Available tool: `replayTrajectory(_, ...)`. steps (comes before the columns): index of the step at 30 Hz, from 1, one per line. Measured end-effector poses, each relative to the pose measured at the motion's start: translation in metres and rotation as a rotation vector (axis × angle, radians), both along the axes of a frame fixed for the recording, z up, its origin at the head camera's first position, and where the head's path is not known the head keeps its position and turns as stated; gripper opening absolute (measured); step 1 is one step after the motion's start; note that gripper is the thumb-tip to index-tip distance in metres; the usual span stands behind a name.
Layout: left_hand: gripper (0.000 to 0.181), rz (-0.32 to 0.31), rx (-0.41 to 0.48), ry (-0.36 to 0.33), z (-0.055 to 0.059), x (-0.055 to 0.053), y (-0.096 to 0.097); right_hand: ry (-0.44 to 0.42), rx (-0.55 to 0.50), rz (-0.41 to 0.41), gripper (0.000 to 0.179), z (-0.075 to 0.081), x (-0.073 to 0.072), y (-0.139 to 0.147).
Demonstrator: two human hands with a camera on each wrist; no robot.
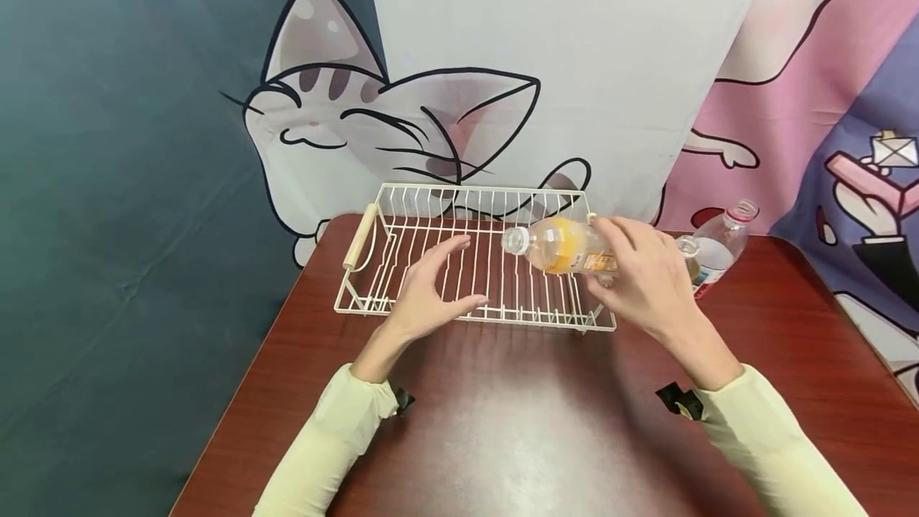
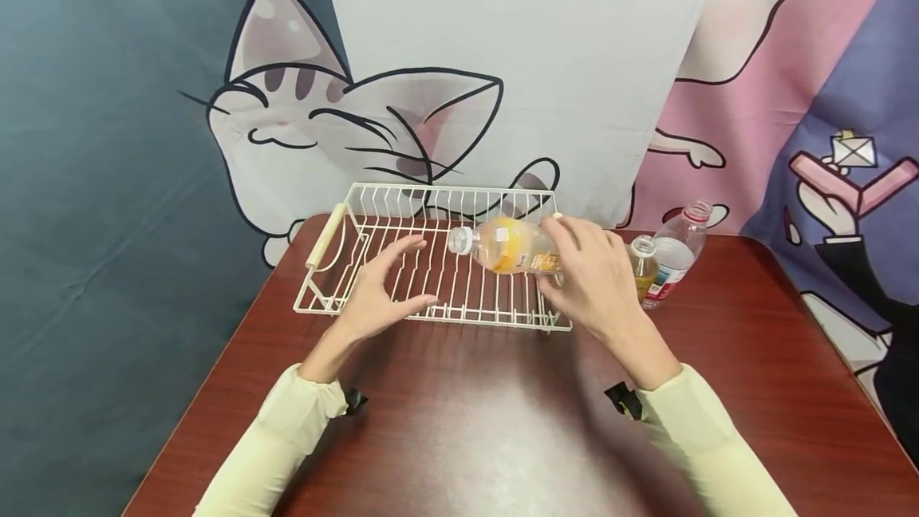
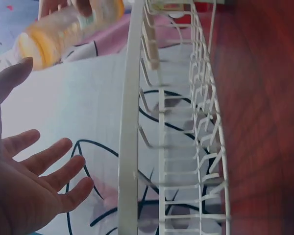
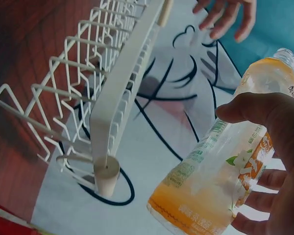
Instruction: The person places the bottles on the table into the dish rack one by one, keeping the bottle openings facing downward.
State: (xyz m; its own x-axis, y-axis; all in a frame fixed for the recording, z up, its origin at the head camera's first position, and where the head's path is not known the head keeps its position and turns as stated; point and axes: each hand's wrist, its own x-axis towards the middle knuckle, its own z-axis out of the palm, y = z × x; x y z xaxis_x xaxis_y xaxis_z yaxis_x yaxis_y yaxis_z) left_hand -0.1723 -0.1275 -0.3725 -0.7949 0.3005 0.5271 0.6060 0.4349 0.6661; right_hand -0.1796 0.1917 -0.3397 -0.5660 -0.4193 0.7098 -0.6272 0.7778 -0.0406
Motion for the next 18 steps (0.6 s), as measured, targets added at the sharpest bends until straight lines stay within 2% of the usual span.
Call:
replayTrajectory(5,0.083,-0.057,0.087,0.031,0.001,-0.002,0.011,0.027,0.081,-0.002,0.071,-0.002,-0.002,-0.01)
replayTrajectory(11,0.083,-0.097,0.095,0.058,0.002,-0.003,0.025,0.056,0.142,0.003,0.068,-0.006,-0.004,-0.02)
replayTrajectory(18,0.079,-0.139,0.179,-0.007,0.003,-0.001,0.038,0.101,0.22,0.039,0.068,-0.009,-0.005,-0.032)
